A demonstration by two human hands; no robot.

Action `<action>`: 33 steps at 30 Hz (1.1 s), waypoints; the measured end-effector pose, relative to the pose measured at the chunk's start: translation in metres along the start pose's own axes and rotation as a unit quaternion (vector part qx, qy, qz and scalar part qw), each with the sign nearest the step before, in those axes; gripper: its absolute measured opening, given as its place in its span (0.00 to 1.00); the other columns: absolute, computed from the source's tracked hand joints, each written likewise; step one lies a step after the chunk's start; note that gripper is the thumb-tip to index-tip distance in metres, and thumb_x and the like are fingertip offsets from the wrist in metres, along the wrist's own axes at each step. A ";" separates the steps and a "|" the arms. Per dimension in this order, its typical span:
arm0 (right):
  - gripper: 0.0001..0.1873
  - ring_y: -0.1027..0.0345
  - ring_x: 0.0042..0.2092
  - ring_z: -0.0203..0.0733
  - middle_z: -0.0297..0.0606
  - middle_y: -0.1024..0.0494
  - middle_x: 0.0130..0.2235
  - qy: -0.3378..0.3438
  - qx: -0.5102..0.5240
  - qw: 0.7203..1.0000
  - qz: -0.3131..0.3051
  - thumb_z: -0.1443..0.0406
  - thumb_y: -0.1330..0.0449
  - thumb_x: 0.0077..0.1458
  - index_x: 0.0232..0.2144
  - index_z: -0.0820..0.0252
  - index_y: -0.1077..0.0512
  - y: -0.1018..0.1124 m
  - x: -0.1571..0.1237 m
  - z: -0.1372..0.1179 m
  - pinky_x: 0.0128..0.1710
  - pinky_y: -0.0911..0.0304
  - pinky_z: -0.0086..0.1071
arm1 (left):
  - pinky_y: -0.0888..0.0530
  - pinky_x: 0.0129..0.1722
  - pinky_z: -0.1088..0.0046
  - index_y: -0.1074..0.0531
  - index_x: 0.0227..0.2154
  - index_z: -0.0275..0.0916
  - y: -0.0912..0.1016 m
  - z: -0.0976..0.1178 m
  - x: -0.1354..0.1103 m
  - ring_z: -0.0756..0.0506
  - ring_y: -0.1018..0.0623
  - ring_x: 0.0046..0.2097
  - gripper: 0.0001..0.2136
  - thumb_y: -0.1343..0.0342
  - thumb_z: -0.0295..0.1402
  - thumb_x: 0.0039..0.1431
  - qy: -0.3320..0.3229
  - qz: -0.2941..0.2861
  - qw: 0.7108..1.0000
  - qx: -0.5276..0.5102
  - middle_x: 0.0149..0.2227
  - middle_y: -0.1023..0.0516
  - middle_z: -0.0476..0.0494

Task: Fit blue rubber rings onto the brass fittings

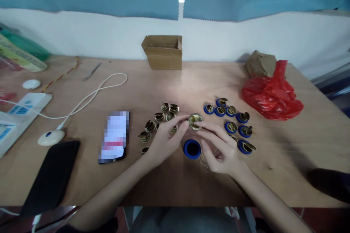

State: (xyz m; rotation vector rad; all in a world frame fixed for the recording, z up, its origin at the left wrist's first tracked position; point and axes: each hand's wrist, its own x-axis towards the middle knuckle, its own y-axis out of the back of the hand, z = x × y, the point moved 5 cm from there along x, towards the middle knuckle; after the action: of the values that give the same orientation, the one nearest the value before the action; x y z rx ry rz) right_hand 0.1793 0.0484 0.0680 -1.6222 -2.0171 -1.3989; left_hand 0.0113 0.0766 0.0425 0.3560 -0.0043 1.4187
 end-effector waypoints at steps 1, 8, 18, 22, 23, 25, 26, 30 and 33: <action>0.23 0.25 0.53 0.52 0.49 0.23 0.54 0.002 -0.002 1.000 -0.001 0.77 0.42 0.53 0.51 0.59 0.26 0.000 0.000 -0.001 0.49 0.24 0.48 | 0.21 0.49 0.68 0.24 0.49 0.41 -0.001 0.001 0.000 0.45 0.18 0.50 0.11 0.48 0.34 0.69 0.006 -0.006 1.000 -0.024 0.50 0.18 0.42; 0.14 0.23 0.51 0.52 0.48 0.23 0.54 -0.003 -0.005 1.000 -0.019 0.76 0.43 0.52 0.39 0.57 0.27 0.003 0.004 -0.004 0.45 0.23 0.47 | 0.19 0.48 0.67 0.25 0.47 0.40 -0.006 0.002 0.000 0.45 0.17 0.48 0.10 0.42 0.32 0.63 0.038 -0.021 0.987 -0.154 0.49 0.17 0.41; 0.21 0.25 0.54 0.53 0.46 0.24 0.57 -0.015 0.012 1.000 0.003 0.77 0.44 0.55 0.49 0.55 0.28 0.002 0.001 -0.004 0.49 0.24 0.49 | 0.18 0.46 0.68 0.27 0.48 0.40 -0.005 0.002 -0.001 0.44 0.18 0.50 0.12 0.41 0.30 0.62 0.050 -0.019 0.979 -0.195 0.49 0.19 0.41; 0.21 0.26 0.53 0.51 0.45 0.22 0.52 -0.055 0.012 0.997 0.058 0.76 0.42 0.57 0.51 0.55 0.29 0.008 0.002 0.003 0.52 0.27 0.51 | 0.18 0.44 0.69 0.26 0.47 0.40 -0.002 -0.001 -0.001 0.45 0.18 0.47 0.11 0.40 0.29 0.61 0.031 0.007 0.987 -0.160 0.47 0.18 0.41; 0.20 0.27 0.53 0.51 0.45 0.22 0.51 -0.072 0.006 0.995 0.063 0.75 0.42 0.58 0.50 0.54 0.28 0.009 0.003 0.006 0.52 0.28 0.51 | 0.19 0.45 0.70 0.26 0.47 0.40 -0.002 -0.001 -0.002 0.45 0.18 0.47 0.11 0.40 0.29 0.61 0.024 0.012 0.989 -0.143 0.47 0.18 0.41; 0.16 0.27 0.49 0.48 0.44 0.23 0.48 -0.109 -0.009 0.992 0.063 0.73 0.41 0.60 0.49 0.54 0.28 0.009 0.004 0.011 0.49 0.28 0.48 | 0.19 0.46 0.70 0.25 0.48 0.41 -0.003 -0.001 -0.003 0.46 0.18 0.46 0.12 0.40 0.28 0.61 0.001 0.011 0.995 -0.099 0.48 0.18 0.42; 0.15 0.27 0.46 0.46 0.43 0.23 0.46 -0.125 -0.015 0.990 0.057 0.72 0.41 0.61 0.49 0.55 0.28 0.008 0.005 0.013 0.46 0.28 0.45 | 0.20 0.47 0.70 0.25 0.48 0.41 -0.003 -0.001 -0.003 0.47 0.18 0.46 0.13 0.40 0.27 0.61 -0.013 0.006 0.997 -0.074 0.48 0.19 0.43; 0.09 0.29 0.36 0.41 0.38 0.22 0.38 -0.148 -0.026 0.988 0.026 0.68 0.40 0.62 0.46 0.57 0.28 0.002 0.006 0.019 0.36 0.31 0.38 | 0.21 0.51 0.66 0.25 0.50 0.40 -0.004 0.010 -0.004 0.45 0.18 0.48 0.15 0.40 0.25 0.60 -0.100 -0.013 0.995 0.019 0.48 0.18 0.42; 0.05 0.28 0.36 0.40 0.36 0.21 0.37 -0.145 -0.030 0.989 0.028 0.68 0.39 0.62 0.42 0.57 0.27 0.001 0.006 0.019 0.36 0.32 0.36 | 0.21 0.52 0.65 0.25 0.51 0.40 -0.005 0.020 -0.007 0.45 0.19 0.50 0.16 0.39 0.26 0.60 -0.159 -0.019 0.985 0.064 0.49 0.18 0.40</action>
State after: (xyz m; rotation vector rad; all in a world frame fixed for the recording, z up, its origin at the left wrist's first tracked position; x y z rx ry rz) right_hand 0.1854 0.0663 0.0622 -1.9944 -2.0749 -1.2778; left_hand 0.0197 0.0644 0.0590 0.6831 -0.1659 1.3144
